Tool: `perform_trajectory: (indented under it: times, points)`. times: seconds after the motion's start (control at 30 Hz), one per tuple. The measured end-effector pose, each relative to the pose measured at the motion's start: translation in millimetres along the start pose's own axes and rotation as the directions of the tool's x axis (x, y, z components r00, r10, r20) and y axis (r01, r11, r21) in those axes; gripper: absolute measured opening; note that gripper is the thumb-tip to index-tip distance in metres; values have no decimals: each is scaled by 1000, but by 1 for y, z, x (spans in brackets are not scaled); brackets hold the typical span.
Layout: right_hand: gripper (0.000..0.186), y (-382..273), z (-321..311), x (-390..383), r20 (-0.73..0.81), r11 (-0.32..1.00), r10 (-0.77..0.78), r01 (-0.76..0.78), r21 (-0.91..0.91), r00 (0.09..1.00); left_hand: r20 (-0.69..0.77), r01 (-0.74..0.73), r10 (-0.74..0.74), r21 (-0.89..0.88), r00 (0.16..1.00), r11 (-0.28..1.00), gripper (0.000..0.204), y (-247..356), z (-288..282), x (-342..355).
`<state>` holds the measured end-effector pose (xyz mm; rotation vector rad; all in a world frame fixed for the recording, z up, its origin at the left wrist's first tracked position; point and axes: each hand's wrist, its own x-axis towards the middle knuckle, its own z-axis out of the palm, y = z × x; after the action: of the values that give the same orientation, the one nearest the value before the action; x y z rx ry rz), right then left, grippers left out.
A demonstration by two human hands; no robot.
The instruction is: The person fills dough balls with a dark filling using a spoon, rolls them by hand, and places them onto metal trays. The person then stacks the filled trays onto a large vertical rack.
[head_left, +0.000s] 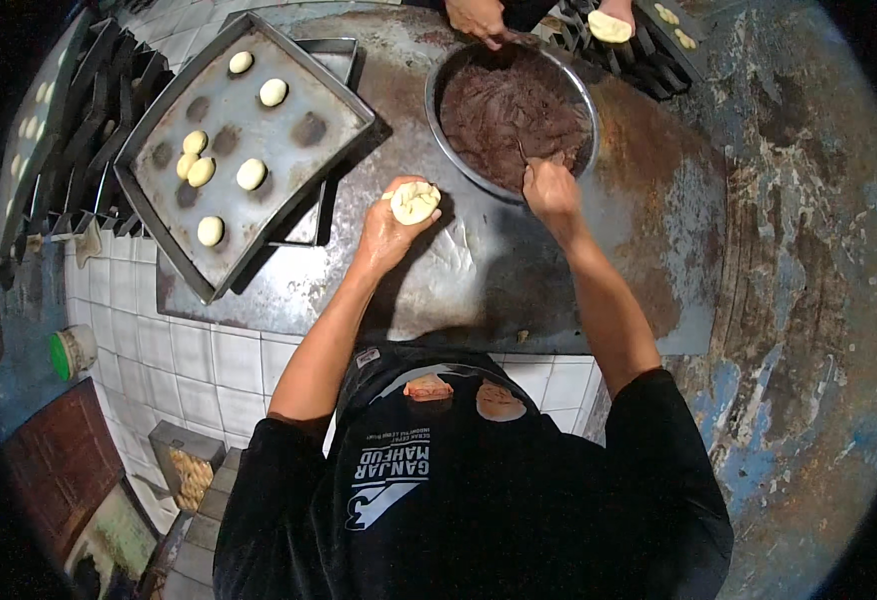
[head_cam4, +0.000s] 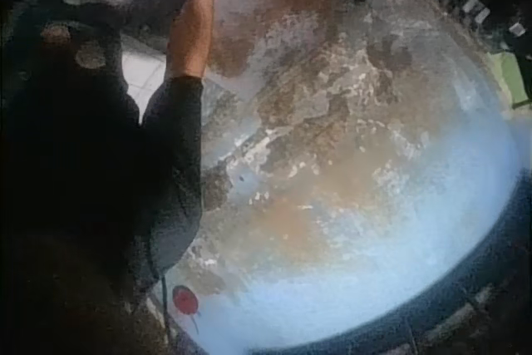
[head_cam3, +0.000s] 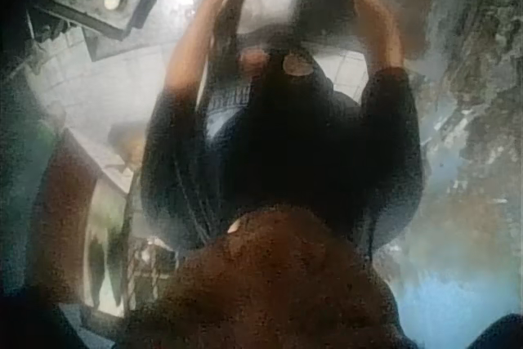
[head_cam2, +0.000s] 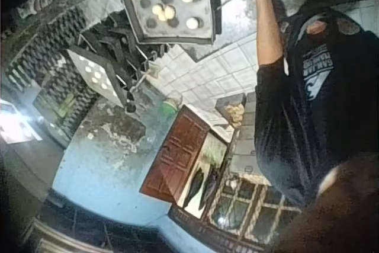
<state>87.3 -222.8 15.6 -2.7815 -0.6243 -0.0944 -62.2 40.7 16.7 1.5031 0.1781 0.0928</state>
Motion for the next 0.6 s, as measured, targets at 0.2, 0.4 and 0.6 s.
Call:
perform_trajectory:
  times: [0.2, 0.4, 0.6]
  points:
    - [25, -19, -25, 15, 630, 406, 241, -666, 626, 739, -97, -76, 100, 224, 990, 972, 43, -29, -17, 28]
    - [26, -99, -19, -49, 57, 829, -97, 49, 558, 994, -228, -95, 164, 285, 960, 954, 45, -8, 19, 33]
    - [23, -131, -19, -150, 28, 940, -290, 280, 194, 957, -197, -1, 218, 740, 956, 673, 24, -29, -2, -27]
